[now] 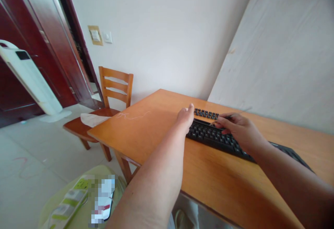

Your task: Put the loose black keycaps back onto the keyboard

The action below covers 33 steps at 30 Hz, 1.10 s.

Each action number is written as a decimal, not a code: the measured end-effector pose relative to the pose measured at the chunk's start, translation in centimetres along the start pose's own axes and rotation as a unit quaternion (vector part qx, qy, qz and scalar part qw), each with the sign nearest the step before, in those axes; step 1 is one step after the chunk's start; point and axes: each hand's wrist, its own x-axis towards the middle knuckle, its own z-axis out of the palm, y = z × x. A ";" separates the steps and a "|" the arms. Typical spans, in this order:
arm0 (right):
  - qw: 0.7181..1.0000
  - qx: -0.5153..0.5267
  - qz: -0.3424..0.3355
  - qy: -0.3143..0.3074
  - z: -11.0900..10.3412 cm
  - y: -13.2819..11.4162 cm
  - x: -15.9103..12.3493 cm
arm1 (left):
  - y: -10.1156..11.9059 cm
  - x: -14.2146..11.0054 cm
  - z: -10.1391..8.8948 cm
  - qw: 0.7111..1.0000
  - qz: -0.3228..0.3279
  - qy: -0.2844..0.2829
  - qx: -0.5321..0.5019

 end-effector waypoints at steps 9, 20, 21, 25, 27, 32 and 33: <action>0.999 -0.003 -0.036 -0.023 5.1 -1.5 2.6 | -1.1 1.8 0.0 0.999 0.039 -0.033 0.016; 0.997 0.017 -0.065 0.026 6.4 -1.7 3.0 | -1.7 2.7 0.2 0.998 0.030 -0.052 -0.026; 0.997 0.016 -0.067 0.025 6.3 -1.5 3.1 | -1.8 2.8 0.2 0.998 0.026 -0.053 -0.032; 0.996 0.016 -0.083 0.023 6.0 -1.0 3.5 | -2.3 3.3 0.4 0.996 -0.001 -0.045 -0.081; 0.995 0.019 -0.095 0.018 5.9 -0.8 3.8 | -2.5 3.5 0.4 0.992 -0.017 -0.036 -0.119; 0.992 -0.016 -0.127 0.001 5.7 -0.2 4.6 | -2.6 3.6 0.3 0.979 -0.051 -0.039 -0.191; 0.991 -0.030 -0.129 0.003 5.7 -0.1 4.8 | -2.5 3.6 0.2 0.978 -0.054 -0.040 -0.199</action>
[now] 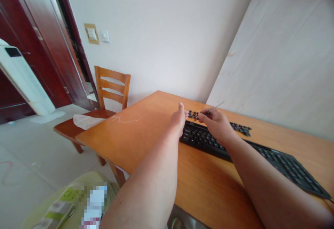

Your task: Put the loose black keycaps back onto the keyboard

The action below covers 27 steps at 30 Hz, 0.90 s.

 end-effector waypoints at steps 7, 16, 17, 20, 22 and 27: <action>0.994 -0.107 -0.017 -0.034 0.0 -0.2 -0.2 | 0.5 -0.3 -0.1 1.000 -0.005 -0.021 -0.012; 0.980 -0.137 -0.073 -0.127 0.4 -1.5 -1.2 | 0.1 0.1 0.0 0.999 -0.012 -0.030 -0.029; 0.979 -0.137 -0.072 -0.130 0.5 -1.5 -1.3 | 0.0 0.2 0.0 0.999 -0.011 -0.031 -0.029; 0.978 -0.139 -0.070 -0.139 0.6 -1.3 -1.4 | -0.1 0.3 0.0 0.999 -0.008 -0.031 -0.019; 0.977 -0.140 -0.070 -0.144 0.6 -1.2 -1.4 | -0.1 0.4 0.0 0.999 -0.007 -0.031 -0.015; 0.975 -0.149 -0.064 -0.153 0.8 -1.0 -1.5 | 0.1 0.3 0.0 0.999 -0.012 -0.028 -0.009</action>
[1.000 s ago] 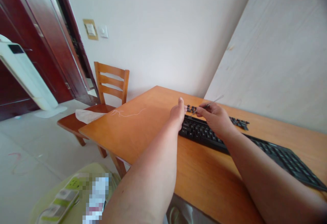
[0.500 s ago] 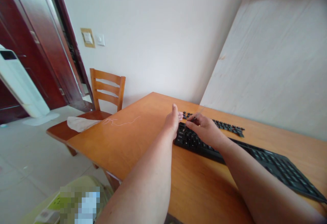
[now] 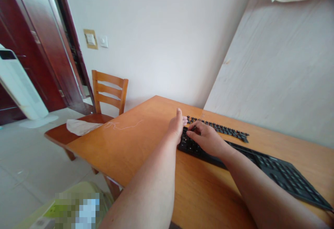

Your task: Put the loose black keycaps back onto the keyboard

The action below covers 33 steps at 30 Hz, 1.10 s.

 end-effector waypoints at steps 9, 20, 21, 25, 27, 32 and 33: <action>1.000 0.002 0.003 0.006 0.7 0.4 0.1 | -0.3 0.2 0.0 1.000 0.007 0.004 -0.006; 0.996 0.072 0.038 0.023 1.0 0.6 0.2 | -0.1 -0.2 0.1 1.000 0.018 0.007 0.014; 0.995 0.091 0.039 0.021 1.0 0.6 0.2 | -0.1 -0.2 0.1 1.000 0.018 0.007 0.013; 0.992 0.119 0.031 -0.003 1.2 0.4 0.1 | -0.2 0.0 0.1 1.000 0.022 0.006 0.019; 0.993 0.111 0.034 -0.005 1.2 0.4 0.1 | -0.3 0.0 0.0 0.999 0.024 0.006 0.027; 0.993 0.096 0.059 0.028 1.5 0.5 0.1 | -0.2 -0.2 0.0 0.999 0.029 0.006 0.030; 0.992 0.100 0.063 0.033 1.5 0.6 0.1 | -0.2 -0.2 0.0 0.999 0.032 0.006 0.027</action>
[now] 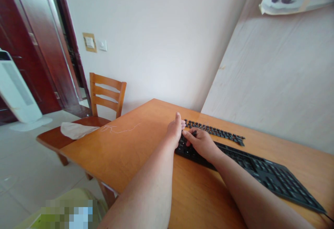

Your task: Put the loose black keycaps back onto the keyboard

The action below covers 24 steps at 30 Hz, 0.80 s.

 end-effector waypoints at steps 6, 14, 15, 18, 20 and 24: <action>0.998 0.054 0.034 0.007 0.3 0.5 0.0 | 0.0 0.0 0.0 1.000 0.002 0.000 -0.001; 0.991 0.118 0.055 0.012 0.7 0.6 0.1 | -0.3 0.1 0.0 1.000 0.013 0.004 0.002; 0.991 0.118 0.056 0.015 0.7 0.6 0.1 | -0.3 0.2 0.1 1.000 0.015 0.006 0.002; 0.990 0.121 0.065 0.022 0.7 0.5 0.1 | -0.2 0.1 0.1 1.000 0.017 0.008 0.002; 0.989 0.126 0.070 0.024 0.8 0.5 0.1 | -0.2 0.1 0.1 1.000 0.019 0.010 -0.001; 0.989 0.125 0.078 0.029 0.7 0.3 0.0 | -0.1 0.0 0.2 1.000 0.015 0.018 -0.008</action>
